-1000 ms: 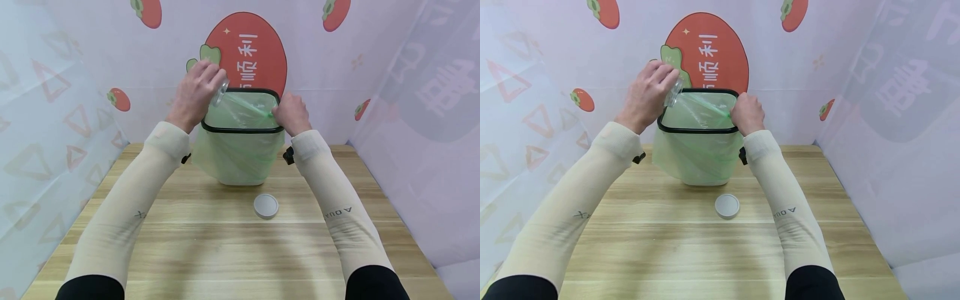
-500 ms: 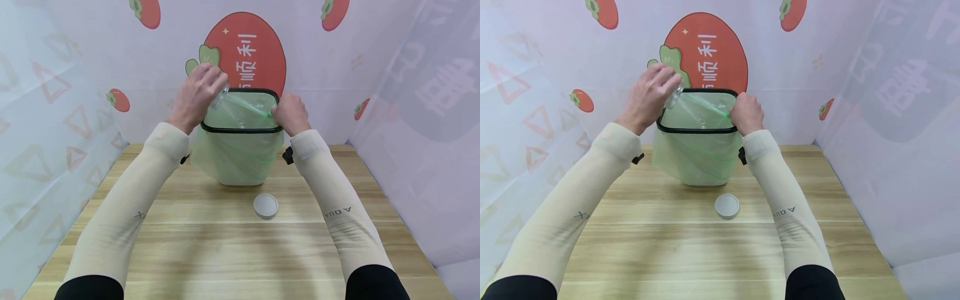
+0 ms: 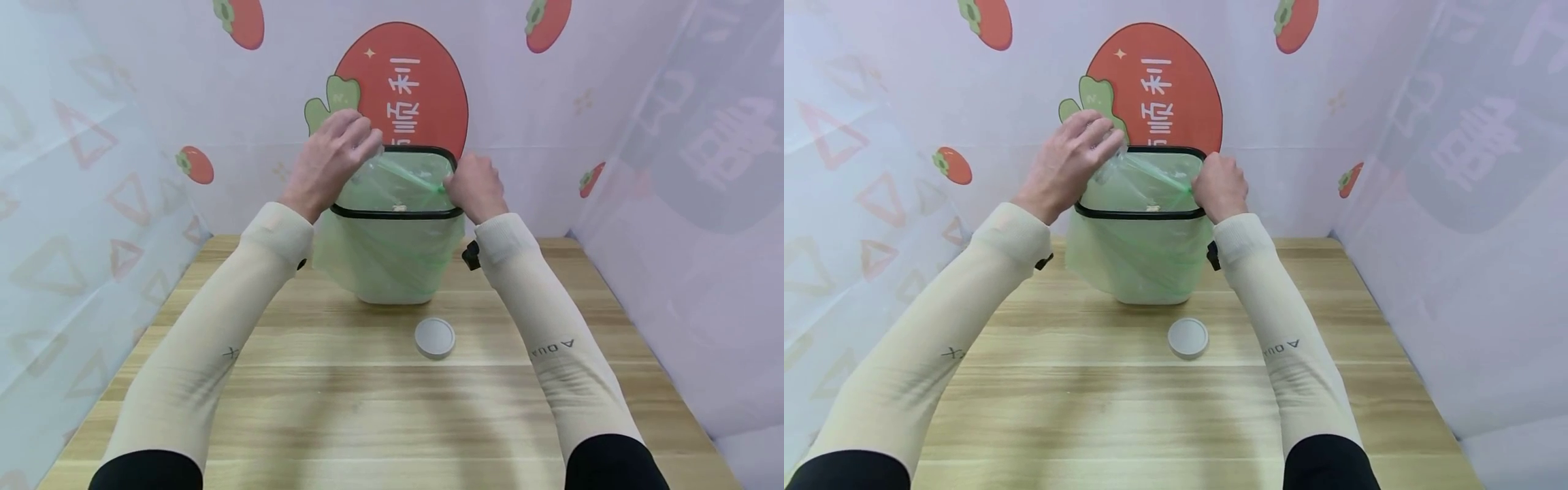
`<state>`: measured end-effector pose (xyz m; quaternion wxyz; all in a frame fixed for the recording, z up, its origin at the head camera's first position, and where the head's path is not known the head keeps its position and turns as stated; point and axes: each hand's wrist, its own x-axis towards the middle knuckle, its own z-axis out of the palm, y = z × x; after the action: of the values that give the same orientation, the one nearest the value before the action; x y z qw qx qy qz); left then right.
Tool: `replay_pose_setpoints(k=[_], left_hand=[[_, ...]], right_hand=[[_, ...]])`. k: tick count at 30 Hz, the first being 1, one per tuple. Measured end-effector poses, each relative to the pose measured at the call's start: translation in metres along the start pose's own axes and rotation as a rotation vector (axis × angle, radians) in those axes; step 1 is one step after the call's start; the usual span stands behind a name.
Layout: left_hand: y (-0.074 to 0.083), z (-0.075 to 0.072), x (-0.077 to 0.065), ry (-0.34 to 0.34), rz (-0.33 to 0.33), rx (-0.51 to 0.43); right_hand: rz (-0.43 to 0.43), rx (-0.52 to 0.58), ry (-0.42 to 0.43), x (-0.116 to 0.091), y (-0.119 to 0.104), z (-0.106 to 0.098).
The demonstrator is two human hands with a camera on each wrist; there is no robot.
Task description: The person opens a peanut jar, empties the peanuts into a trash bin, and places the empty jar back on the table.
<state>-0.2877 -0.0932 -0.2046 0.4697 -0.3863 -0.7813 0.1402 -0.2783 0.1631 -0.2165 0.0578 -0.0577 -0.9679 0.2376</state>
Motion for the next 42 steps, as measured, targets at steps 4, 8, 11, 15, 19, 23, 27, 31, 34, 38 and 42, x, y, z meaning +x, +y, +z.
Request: replay_pose_setpoints(k=[4,8,11,15,19,23,27,31,34,38,42], left_hand=[[0.003,-0.001,0.004,-0.017,0.150,0.095],[0.008,-0.002,0.009,-0.023,0.184,0.101],[0.009,-0.004,0.013,-0.005,0.146,0.078],[0.006,-0.006,0.018,0.041,0.076,0.081],[0.003,-0.003,0.017,0.012,0.157,0.113],[0.007,0.001,0.012,-0.019,0.234,0.065],[0.004,-0.003,0.013,0.026,0.127,0.077],[0.002,-0.007,0.017,0.044,0.087,0.124],[0.007,-0.006,0.018,0.028,0.161,0.112],[0.015,-0.003,0.015,0.038,0.179,0.095],[0.016,-0.002,0.016,0.069,0.101,0.081]], right_hand=[[0.002,-0.007,0.007,0.000,0.001,-0.002],[-0.001,-0.012,0.019,0.000,0.002,-0.002],[-0.006,0.000,0.014,0.000,0.002,-0.001],[-0.001,0.007,0.012,0.000,0.001,0.000],[-0.009,0.003,0.022,0.001,-0.001,0.000],[-0.006,0.001,0.022,0.000,-0.001,0.002],[-0.008,0.000,0.016,-0.001,-0.003,0.004],[-0.008,-0.007,0.018,-0.001,-0.005,0.004],[-0.008,-0.008,0.027,-0.001,-0.004,0.003],[-0.007,-0.001,0.024,-0.001,-0.003,0.003],[-0.003,-0.006,0.017,-0.001,-0.001,0.003]])
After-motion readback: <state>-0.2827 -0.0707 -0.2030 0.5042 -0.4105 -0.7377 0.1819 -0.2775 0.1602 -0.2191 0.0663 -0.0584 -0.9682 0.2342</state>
